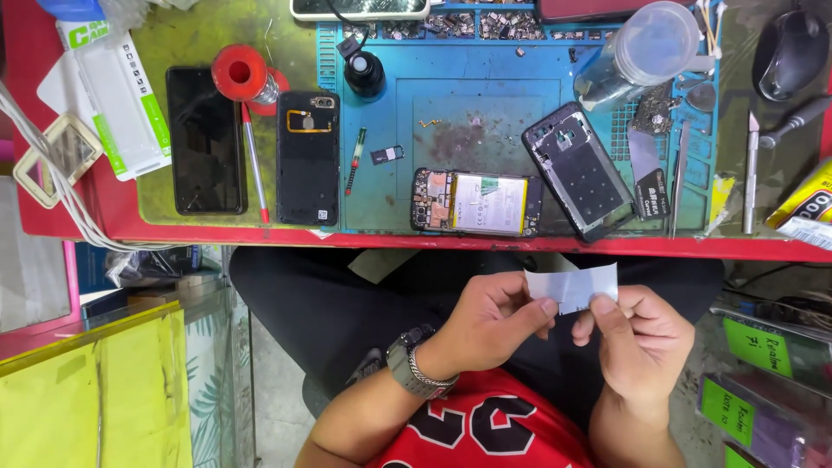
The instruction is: The person cuts a small piece of white adhesive tape using scissors and then uses tweezers to handle a small electronic component on a disassembled smartphone.
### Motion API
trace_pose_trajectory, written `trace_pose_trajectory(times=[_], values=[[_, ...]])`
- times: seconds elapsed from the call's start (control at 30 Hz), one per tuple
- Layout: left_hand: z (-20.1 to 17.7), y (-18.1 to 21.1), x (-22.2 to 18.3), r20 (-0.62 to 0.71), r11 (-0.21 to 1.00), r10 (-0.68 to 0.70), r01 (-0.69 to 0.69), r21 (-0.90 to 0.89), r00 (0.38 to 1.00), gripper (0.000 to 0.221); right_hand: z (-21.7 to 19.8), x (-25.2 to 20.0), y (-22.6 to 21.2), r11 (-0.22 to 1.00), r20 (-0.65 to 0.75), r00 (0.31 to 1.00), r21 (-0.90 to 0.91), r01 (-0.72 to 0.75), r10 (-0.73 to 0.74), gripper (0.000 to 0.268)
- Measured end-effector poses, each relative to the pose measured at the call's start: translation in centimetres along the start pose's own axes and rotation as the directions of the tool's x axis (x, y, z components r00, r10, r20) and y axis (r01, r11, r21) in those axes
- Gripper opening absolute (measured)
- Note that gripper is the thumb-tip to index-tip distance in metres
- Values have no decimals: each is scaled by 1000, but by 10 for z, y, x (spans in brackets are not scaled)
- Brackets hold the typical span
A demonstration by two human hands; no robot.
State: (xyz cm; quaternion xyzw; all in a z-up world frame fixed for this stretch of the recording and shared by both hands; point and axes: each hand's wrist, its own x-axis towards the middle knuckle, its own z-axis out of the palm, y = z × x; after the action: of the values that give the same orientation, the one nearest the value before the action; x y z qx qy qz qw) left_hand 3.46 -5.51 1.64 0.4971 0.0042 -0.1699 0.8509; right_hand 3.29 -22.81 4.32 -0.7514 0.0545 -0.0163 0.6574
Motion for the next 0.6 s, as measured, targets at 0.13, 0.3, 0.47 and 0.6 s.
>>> trace_pose_trajectory(times=[0.13,0.3,0.47,0.6], values=[[1,-3,-1,18,996,-72,73,-56,997,18,-3,-2,6,999,1,1000,20,26,-26,18],[2,-2,1,23,995,-69,70,-69,997,18,0,-5,2,998,-27,998,-4,62,-62,19],[1,-2,-1,19,995,-50,51,-81,999,13,3,-5,2,996,-30,996,-42,82,-83,20],[-2,0,-2,1,998,-56,56,-9,998,16,-2,-2,7,989,50,993,-101,111,-106,18]])
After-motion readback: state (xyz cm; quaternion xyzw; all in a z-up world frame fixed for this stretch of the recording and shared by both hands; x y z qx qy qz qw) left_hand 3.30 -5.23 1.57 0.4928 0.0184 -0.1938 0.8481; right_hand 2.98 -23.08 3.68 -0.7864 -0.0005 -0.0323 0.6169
